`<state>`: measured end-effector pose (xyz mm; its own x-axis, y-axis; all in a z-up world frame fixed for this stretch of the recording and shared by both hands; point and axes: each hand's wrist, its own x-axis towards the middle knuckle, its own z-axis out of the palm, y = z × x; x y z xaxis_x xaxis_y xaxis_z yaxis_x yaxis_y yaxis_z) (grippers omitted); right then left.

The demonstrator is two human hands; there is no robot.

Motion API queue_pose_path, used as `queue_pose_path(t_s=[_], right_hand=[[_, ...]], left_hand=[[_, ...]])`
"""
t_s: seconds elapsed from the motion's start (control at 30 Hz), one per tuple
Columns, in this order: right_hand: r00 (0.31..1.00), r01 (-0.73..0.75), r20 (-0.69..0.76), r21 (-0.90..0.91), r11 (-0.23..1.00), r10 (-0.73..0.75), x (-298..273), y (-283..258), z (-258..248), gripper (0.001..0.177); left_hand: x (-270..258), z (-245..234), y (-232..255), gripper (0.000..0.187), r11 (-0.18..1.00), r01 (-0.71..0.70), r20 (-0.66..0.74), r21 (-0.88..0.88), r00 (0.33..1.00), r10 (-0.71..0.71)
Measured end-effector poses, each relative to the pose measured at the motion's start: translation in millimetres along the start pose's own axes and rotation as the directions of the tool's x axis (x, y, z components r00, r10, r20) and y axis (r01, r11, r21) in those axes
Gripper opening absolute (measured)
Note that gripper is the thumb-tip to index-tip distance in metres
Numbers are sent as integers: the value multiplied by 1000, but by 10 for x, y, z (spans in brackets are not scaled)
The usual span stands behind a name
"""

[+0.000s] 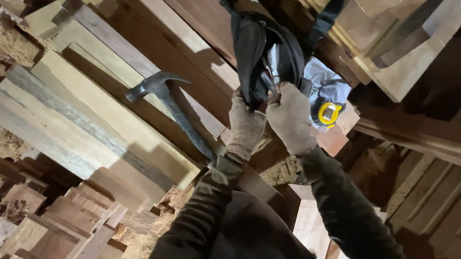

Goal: Marking measurement lines on wooden boards using a speed square and pencil while using a bar clamp to hold pieces together.

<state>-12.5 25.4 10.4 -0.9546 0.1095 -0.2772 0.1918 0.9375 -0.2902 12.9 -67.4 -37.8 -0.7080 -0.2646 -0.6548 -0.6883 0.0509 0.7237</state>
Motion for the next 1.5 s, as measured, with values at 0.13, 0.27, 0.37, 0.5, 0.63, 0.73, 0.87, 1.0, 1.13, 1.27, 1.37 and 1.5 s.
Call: queue_pose_path(t_s=[0.13,0.27,0.37,0.5,0.63,0.73,0.87,1.0,1.13,1.27,1.37,1.5], right_hand=[[996,-81,-39,69,994,84,96,-160,-85,23],[952,-303,76,130,944,295,283,-119,7,15],[935,-354,76,136,925,347,380,-384,-138,14],[964,-266,39,69,961,264,866,-98,216,15],[982,-36,181,-105,994,55,640,-333,-2,17],[972,-8,232,-86,996,28,493,-289,-137,24],[969,-96,236,65,993,78,462,-234,-195,19],[968,-71,248,89,993,47,536,-150,-57,22],[970,-241,155,549,800,186,558,-213,105,19],[944,-328,137,504,799,301,774,-422,19,32],[961,-256,48,543,800,274,757,-785,-316,13],[983,-182,-3,72,981,183,868,-257,104,25]], left_hand=[[-142,-151,284,39,997,14,21,74,1000,-16],[123,90,-211,65,997,-10,28,72,1000,8],[95,65,-252,73,992,-92,31,83,996,89],[75,-26,-189,68,992,-126,30,22,992,125],[75,-86,-52,76,995,-92,22,30,996,92],[108,-41,-59,76,998,-62,30,4,998,62],[44,-241,134,73,990,-77,117,-122,989,91],[173,-244,14,73,993,-101,127,-67,986,109],[129,-277,34,62,991,-110,152,-75,981,120],[117,-228,-65,66,999,-39,175,-31,984,44],[118,-238,-64,59,989,-132,165,-64,976,141],[235,-212,-125,16,712,20,108,-702,991,79]])
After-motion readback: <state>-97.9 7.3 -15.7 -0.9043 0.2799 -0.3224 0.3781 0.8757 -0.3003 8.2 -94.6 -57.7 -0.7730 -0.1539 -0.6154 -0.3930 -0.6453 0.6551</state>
